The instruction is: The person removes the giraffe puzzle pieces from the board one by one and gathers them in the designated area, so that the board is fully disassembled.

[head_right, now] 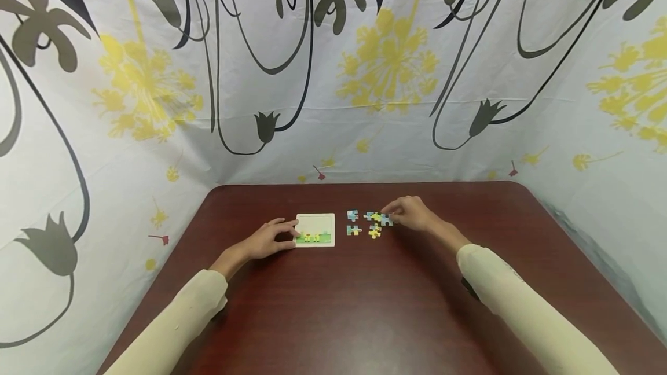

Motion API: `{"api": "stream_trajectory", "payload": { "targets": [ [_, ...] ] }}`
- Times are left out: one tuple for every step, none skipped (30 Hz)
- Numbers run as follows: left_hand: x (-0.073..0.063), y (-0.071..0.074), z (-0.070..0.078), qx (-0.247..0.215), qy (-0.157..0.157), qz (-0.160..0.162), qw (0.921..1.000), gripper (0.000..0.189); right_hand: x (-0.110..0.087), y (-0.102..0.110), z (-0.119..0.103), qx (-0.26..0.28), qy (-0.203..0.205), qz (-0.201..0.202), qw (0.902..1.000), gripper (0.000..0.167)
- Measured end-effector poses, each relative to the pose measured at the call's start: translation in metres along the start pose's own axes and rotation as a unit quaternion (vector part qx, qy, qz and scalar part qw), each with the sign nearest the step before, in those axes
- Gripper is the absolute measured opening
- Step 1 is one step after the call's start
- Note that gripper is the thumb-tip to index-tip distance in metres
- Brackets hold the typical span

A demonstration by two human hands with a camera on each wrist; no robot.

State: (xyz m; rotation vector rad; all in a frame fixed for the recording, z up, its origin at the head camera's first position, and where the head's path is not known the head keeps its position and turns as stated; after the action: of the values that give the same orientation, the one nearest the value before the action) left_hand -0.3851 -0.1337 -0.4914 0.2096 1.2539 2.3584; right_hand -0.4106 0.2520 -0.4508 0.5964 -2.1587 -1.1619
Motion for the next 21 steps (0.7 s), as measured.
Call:
{"api": "stream_trajectory", "payload": {
  "targets": [
    [0.0, 0.0, 0.0, 0.0, -0.002, 0.0, 1.0, 0.024, -0.002, 0.001, 0.001, -0.003, -0.002, -0.001, 1.0, 0.021],
    [0.0, 0.0, 0.001, -0.001, -0.004, 0.0, 1.0, 0.025, -0.003, 0.001, 0.002, -0.007, -0.001, 0.0, 1.0, 0.02],
    [0.0, 0.001, 0.001, 0.0, -0.005, 0.001, 1.0, 0.025, -0.005, 0.001, 0.003, -0.01, 0.001, 0.001, 0.9999, 0.019],
    [0.0, 0.001, 0.002, 0.0, -0.006, 0.001, 1.0, 0.025, -0.007, 0.002, 0.003, -0.014, 0.004, 0.003, 0.9999, 0.019],
    [0.0, 0.001, 0.002, 0.0, -0.007, 0.001, 1.0, 0.026, -0.009, 0.002, 0.004, -0.016, 0.009, 0.006, 0.9998, 0.018],
    [0.0, 0.002, 0.003, 0.002, -0.008, 0.001, 1.0, 0.026, -0.011, 0.002, 0.004, -0.017, 0.01, 0.008, 0.9998, 0.017],
    [0.0, 0.002, 0.003, 0.003, -0.008, 0.002, 1.0, 0.026, -0.013, 0.002, 0.005, -0.017, 0.01, 0.009, 0.9998, 0.017],
    [0.0, 0.002, 0.003, 0.004, -0.007, 0.002, 1.0, 0.026, -0.015, 0.002, 0.006, -0.016, 0.011, 0.009, 0.9998, 0.017],
    [0.0, 0.003, 0.004, 0.005, -0.007, 0.002, 1.0, 0.026, -0.017, 0.002, 0.007, -0.013, 0.011, 0.007, 0.9998, 0.017],
    [0.0, 0.003, 0.004, 0.005, -0.007, 0.002, 1.0, 0.026, -0.02, 0.002, 0.008, -0.012, 0.01, 0.006, 0.9999, 0.018],
    [0.0, 0.003, 0.004, 0.006, -0.007, 0.003, 0.9999, 0.025, -0.022, 0.002, 0.009, -0.01, 0.007, 0.004, 0.9999, 0.018],
    [0.0, 0.003, 0.004, 0.007, -0.007, 0.003, 0.9999, 0.025, -0.024, 0.002, 0.011, -0.009, 0.003, 0.002, 1.0, 0.019],
    [0.0, 0.003, 0.004, 0.007, -0.007, 0.003, 0.9999, 0.025, -0.026, 0.002, 0.011, -0.01, 0.002, -0.001, 0.9999, 0.019],
    [0.0, 0.003, 0.004, 0.008, -0.007, 0.003, 0.9999, 0.025, -0.027, 0.002, 0.012, -0.011, 0.002, -0.002, 0.9999, 0.019],
    [0.0, 0.003, 0.004, 0.008, -0.007, 0.003, 0.9999, 0.025, -0.028, 0.001, 0.013, -0.013, 0.001, -0.004, 0.9999, 0.019],
    [0.0, 0.003, 0.004, 0.009, -0.006, 0.003, 0.9999, 0.025, -0.029, 0.0, 0.014, -0.015, 0.0, -0.006, 0.9999, 0.018],
    [0.0, 0.002, 0.004, 0.011, -0.005, 0.003, 0.9999, 0.026, -0.03, 0.0, 0.015, -0.015, -0.001, -0.008, 0.9999, 0.018],
    [-0.001, 0.002, 0.003, 0.011, -0.004, 0.002, 0.9999, 0.026, -0.03, -0.001, 0.015, -0.015, -0.002, -0.01, 0.9998, 0.019],
    [-0.001, 0.002, 0.003, 0.011, -0.004, 0.002, 0.9999, 0.026, -0.031, -0.002, 0.016, -0.016, -0.002, -0.011, 0.9998, 0.018],
    [-0.001, 0.001, 0.002, 0.01, -0.003, 0.002, 0.9999, 0.026, -0.031, -0.003, 0.016, -0.013, -0.003, -0.013, 0.9998, 0.019],
    [-0.001, 0.001, 0.001, 0.01, -0.003, 0.002, 0.9999, 0.026, -0.031, -0.004, 0.016, -0.012, -0.003, -0.014, 0.9998, 0.019]
  ]
}}
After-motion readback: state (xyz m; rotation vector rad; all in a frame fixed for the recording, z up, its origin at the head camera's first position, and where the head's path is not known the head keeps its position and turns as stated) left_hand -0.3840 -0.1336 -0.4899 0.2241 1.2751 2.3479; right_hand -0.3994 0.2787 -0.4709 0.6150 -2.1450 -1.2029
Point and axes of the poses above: each hand's wrist, its own x-axis towards the middle knuckle, its own y-axis out of the back of the hand, z = x × y, the point moved 5 cm from there along x, towards the middle knuckle, and after that the axes turned 10 degrees about y, right-handed, at the moved point
